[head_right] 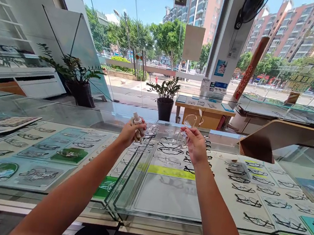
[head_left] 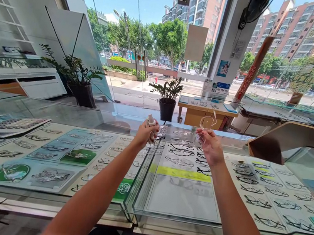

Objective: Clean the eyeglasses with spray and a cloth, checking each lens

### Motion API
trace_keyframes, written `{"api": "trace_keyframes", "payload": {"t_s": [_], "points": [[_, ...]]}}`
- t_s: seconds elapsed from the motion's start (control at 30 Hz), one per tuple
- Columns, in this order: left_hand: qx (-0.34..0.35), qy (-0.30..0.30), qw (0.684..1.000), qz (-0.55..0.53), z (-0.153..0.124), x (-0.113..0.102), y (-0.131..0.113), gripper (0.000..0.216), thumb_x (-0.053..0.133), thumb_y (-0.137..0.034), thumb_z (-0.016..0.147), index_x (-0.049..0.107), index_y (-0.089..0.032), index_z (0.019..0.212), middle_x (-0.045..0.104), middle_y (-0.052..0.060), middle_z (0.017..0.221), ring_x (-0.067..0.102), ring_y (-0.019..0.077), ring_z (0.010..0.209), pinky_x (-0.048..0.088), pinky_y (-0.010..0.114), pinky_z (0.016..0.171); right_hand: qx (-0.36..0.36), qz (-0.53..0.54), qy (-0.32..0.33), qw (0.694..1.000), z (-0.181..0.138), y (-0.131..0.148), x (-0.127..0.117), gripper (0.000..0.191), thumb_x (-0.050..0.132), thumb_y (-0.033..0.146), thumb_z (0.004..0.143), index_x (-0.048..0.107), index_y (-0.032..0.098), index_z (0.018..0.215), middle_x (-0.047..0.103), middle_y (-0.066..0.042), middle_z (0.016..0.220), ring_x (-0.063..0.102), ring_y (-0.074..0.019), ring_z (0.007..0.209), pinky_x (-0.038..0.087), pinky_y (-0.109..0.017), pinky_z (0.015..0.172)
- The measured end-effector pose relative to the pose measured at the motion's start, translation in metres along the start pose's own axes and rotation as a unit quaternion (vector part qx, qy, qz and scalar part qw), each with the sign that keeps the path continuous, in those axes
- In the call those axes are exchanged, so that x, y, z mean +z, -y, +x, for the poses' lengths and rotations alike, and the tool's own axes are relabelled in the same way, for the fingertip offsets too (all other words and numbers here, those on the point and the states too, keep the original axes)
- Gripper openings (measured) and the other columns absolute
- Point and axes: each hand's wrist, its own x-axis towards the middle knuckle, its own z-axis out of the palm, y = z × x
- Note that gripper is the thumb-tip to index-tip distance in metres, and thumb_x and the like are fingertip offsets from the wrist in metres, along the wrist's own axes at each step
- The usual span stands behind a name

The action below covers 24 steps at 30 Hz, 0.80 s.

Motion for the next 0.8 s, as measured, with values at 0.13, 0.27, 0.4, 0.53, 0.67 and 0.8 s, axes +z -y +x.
{"api": "trace_keyframes", "payload": {"t_s": [0.13, 0.27, 0.4, 0.53, 0.67, 0.8], "points": [[-0.078, 0.174, 0.962, -0.194, -0.040, 0.039, -0.025, 0.047, 0.076, -0.061, 0.074, 0.051, -0.022, 0.085, 0.046, -0.002, 0.072, 0.049, 0.0129, 0.063, 0.030, 0.019, 0.045, 0.000, -0.048, 0.002, 0.999, -0.006, -0.010, 0.012, 0.023, 0.089, 0.043, 0.077, 0.074, 0.027, 0.082, 0.082, -0.001, 0.096, 0.072, -0.0198, 0.100, 0.052, -0.037, 0.101], [-0.131, 0.243, 0.933, -0.230, -0.058, 0.053, -0.038, 0.074, 0.047, -0.096, 0.077, 0.049, -0.023, 0.073, 0.038, -0.001, 0.063, 0.043, 0.0147, 0.056, 0.025, 0.022, 0.041, 0.001, -0.106, 0.000, 0.994, -0.013, -0.022, 0.024, 0.026, 0.086, 0.049, 0.079, 0.074, 0.026, 0.083, 0.081, -0.003, 0.094, 0.070, -0.0217, 0.097, 0.051, -0.040, 0.101], [-0.116, 0.221, 0.949, -0.194, -0.053, 0.051, -0.030, 0.075, 0.040, -0.097, 0.079, 0.049, -0.023, 0.068, 0.040, 0.000, 0.060, 0.044, 0.0159, 0.054, 0.027, 0.025, 0.041, 0.003, -0.143, 0.013, 0.990, -0.021, -0.028, 0.034, 0.031, 0.082, 0.055, 0.081, 0.073, 0.026, 0.082, 0.080, -0.004, 0.092, 0.069, -0.0235, 0.096, 0.051, -0.041, 0.099], [0.030, 0.094, 0.995, -0.009, -0.046, 0.048, -0.012, 0.061, 0.057, -0.081, 0.083, 0.059, -0.021, 0.072, 0.051, 0.001, 0.066, 0.043, 0.0138, 0.056, 0.033, 0.028, 0.050, 0.025, -0.155, 0.046, 0.987, -0.028, -0.032, 0.041, 0.030, 0.081, 0.055, 0.082, 0.072, 0.027, 0.082, 0.080, -0.003, 0.091, 0.069, -0.0239, 0.096, 0.051, -0.041, 0.097], [0.145, 0.022, 0.979, 0.140, -0.049, 0.049, -0.006, 0.048, 0.064, -0.066, 0.089, 0.058, -0.021, 0.073, 0.051, -0.002, 0.067, 0.044, 0.0147, 0.064, 0.034, 0.029, 0.061, 0.041, -0.153, 0.076, 0.984, -0.034, -0.036, 0.046, 0.031, 0.081, 0.056, 0.084, 0.070, 0.027, 0.082, 0.080, -0.002, 0.090, 0.069, -0.0236, 0.096, 0.050, -0.040, 0.097], [0.136, 0.008, 0.980, 0.148, -0.050, 0.050, -0.007, 0.046, 0.065, -0.064, 0.089, 0.058, -0.021, 0.074, 0.048, -0.003, 0.065, 0.043, 0.0147, 0.064, 0.032, 0.028, 0.063, 0.047, -0.142, 0.088, 0.985, -0.036, -0.038, 0.046, 0.030, 0.081, 0.054, 0.084, 0.070, 0.027, 0.082, 0.080, -0.002, 0.091, 0.069, -0.0232, 0.098, 0.050, -0.039, 0.098]]}}
